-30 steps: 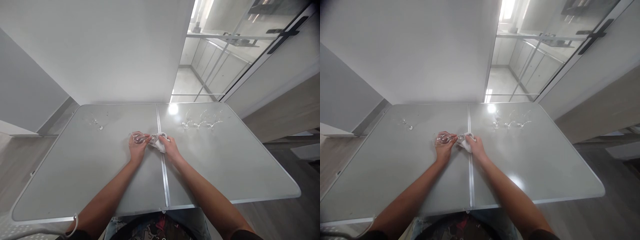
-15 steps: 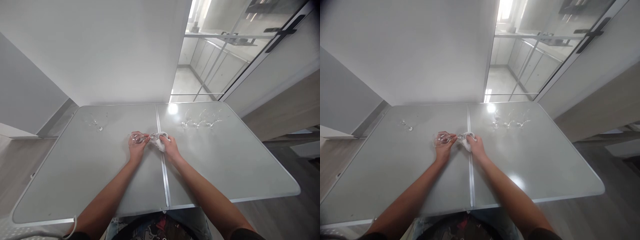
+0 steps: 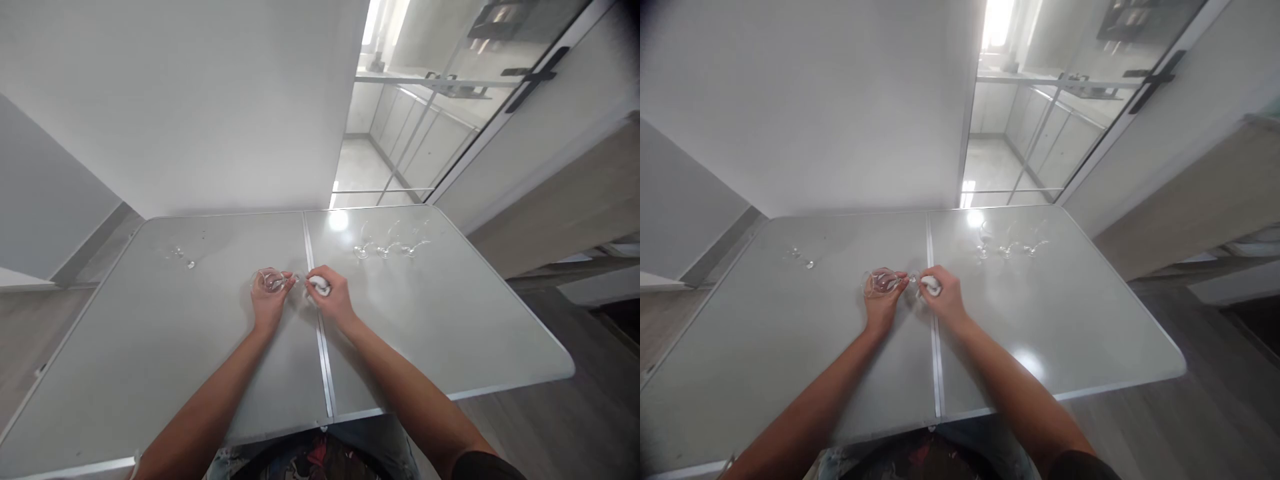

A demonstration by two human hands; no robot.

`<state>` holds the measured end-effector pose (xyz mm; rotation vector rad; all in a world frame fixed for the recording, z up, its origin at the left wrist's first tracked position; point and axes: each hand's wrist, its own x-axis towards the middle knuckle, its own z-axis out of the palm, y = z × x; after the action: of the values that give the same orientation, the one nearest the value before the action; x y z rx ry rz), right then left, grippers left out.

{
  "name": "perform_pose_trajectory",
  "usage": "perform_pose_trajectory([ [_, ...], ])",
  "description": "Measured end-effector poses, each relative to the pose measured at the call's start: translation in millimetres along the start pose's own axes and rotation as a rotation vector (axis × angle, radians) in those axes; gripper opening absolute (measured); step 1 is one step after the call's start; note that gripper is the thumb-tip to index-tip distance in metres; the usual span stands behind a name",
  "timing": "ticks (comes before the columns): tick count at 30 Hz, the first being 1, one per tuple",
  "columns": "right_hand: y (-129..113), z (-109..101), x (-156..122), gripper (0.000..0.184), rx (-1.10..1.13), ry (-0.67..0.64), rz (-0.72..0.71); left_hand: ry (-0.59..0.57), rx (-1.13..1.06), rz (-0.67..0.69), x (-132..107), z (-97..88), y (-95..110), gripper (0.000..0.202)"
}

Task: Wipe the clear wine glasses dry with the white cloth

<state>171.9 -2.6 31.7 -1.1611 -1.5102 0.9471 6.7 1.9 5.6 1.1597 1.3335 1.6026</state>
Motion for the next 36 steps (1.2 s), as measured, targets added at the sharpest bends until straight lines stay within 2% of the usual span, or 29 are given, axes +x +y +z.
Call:
perform_pose_trajectory([
  [3, -1.1, 5.5, -2.3, 0.035, -0.277, -0.119, -0.155, -0.057, -0.017, 0.034, -2.5, -0.1, 0.0, 0.041],
  [7, 6.7, 13.3, -4.5, 0.028, -0.651, -0.183, -0.132, -0.176, 0.049, 0.046, -2.1, -4.1, -7.1, 0.035],
  [12, 12.8, 12.7, -3.3, 0.02, -0.854, -0.187, -0.104, -0.271, 0.06, 0.074, -1.7, -2.3, -10.9, 0.03],
  [14, 12.1, 5.6, 1.0, 0.019, -0.849, -0.156, -0.087, -0.295, 0.01, 0.076, -1.4, -0.1, -9.6, 0.042],
  [17, 6.4, -16.3, 9.4, 0.021, -0.722, -0.008, -0.037, -0.311, -0.032, 0.085, 0.1, 0.9, -8.6, 0.055],
  [19, 1.6, -37.5, 11.3, 0.022, -0.577, 0.088, -0.005, -0.33, -0.027, 0.05, 1.5, 0.0, -9.6, 0.045],
  [22, -0.1, -73.9, 2.9, 0.029, -0.44, 0.147, 0.077, -0.356, -0.018, -0.025, 3.0, -1.6, -12.4, 0.032],
  [25, 9.5, -108.4, -13.4, 0.034, -0.459, 0.25, 0.186, -0.371, -0.004, -0.056, 3.4, -1.8, -15.0, 0.031],
  [28, 25.5, -134.1, -22.7, 0.037, -0.481, 0.354, 0.283, -0.383, -0.002, -0.049, 2.8, -1.4, -15.6, 0.029],
  [31, 39.4, -146.7, -20.1, 0.036, -0.506, 0.39, 0.297, -0.373, -0.031, -0.051, 2.1, -1.2, -14.2, 0.029],
  [36, 50.8, -149.0, -11.1, 0.034, -0.51, 0.379, 0.301, -0.366, -0.026, -0.056, 2.7, -1.5, -12.5, 0.031],
])
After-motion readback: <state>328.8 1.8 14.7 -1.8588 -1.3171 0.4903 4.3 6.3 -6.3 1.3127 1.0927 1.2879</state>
